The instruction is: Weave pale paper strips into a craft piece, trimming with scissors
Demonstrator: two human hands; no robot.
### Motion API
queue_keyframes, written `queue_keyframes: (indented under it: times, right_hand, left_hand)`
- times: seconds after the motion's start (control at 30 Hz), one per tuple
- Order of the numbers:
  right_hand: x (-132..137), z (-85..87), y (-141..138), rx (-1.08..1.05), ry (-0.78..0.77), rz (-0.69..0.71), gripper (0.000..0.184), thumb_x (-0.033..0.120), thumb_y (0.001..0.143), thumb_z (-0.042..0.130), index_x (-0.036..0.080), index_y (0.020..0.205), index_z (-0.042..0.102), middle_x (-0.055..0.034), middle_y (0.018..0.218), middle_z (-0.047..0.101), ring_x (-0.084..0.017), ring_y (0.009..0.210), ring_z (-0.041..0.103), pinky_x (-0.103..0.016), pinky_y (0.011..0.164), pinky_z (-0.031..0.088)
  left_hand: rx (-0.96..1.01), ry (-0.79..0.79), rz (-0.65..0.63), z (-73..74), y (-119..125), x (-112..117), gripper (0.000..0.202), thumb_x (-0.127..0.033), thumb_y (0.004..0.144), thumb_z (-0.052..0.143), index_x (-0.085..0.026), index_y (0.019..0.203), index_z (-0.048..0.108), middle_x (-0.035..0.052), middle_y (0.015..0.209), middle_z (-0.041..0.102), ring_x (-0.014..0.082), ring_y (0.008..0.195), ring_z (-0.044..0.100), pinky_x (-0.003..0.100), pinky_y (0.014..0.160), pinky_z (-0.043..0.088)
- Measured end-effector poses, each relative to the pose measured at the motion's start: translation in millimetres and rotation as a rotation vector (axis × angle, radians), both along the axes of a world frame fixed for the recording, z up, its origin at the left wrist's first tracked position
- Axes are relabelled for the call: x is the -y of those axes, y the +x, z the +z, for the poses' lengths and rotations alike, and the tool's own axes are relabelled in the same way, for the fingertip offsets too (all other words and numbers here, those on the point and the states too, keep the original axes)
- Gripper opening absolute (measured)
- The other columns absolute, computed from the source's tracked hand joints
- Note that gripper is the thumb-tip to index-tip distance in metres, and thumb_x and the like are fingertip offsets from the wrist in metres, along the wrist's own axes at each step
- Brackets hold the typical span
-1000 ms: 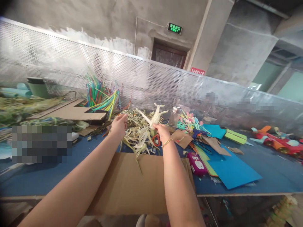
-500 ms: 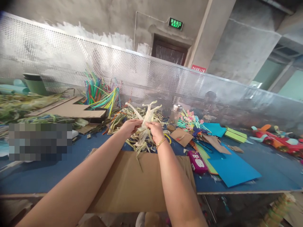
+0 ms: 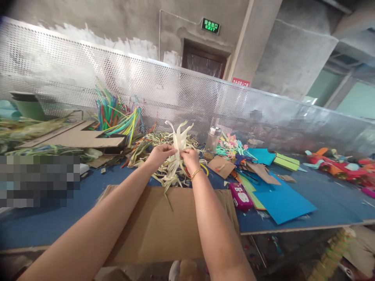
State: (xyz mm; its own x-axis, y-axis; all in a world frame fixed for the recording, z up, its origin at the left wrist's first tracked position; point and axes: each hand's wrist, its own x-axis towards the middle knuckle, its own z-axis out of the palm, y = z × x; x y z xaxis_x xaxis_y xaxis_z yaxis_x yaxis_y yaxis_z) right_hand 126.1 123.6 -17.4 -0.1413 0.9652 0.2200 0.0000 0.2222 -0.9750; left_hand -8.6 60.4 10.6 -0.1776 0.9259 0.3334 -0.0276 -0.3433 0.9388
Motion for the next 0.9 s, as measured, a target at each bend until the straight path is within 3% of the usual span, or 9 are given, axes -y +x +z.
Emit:
queue_keyframes:
  times: [0.27,0.53,0.9]
  right_hand:
    - [14.0,5.9,-7.1,-0.114,0.039,0.02,0.027,0.038,0.052,0.077,0.019,0.059,0.061,0.0024,0.059,0.057,-0.011,0.057,0.049,-0.026,0.062,0.042]
    - [16.8,8.1,-6.2,0.007,0.09,-0.016,0.022,0.037,0.058,0.074,0.017,0.064,0.067,-0.0001,0.06,0.06,-0.015,0.063,0.055,-0.027,0.065,0.044]
    - [12.4,2.4,-7.5,0.065,0.121,0.004,0.023,0.039,0.058,0.071,0.017,0.064,0.066,0.0027,0.058,0.06,-0.011,0.056,0.051,-0.023,0.061,0.042]
  left_hand:
    - [-0.061,-0.012,0.075,-5.9,-6.0,-6.9,0.02,-0.03,0.06,0.079,-0.018,0.061,0.064,-0.0019,0.057,0.058,0.0101,0.051,0.043,0.023,0.052,0.032]
    - [-0.207,-0.03,0.148,-9.6,-11.7,-12.3,0.018,-0.031,0.061,0.077,-0.019,0.063,0.064,-0.005,0.047,0.045,0.0088,0.044,0.031,0.024,0.046,0.021]
    - [-0.296,-0.012,0.155,-15.3,-18.6,-20.9,0.022,-0.036,0.062,0.072,-0.019,0.067,0.061,-0.0059,0.048,0.047,0.0093,0.045,0.036,0.023,0.048,0.024]
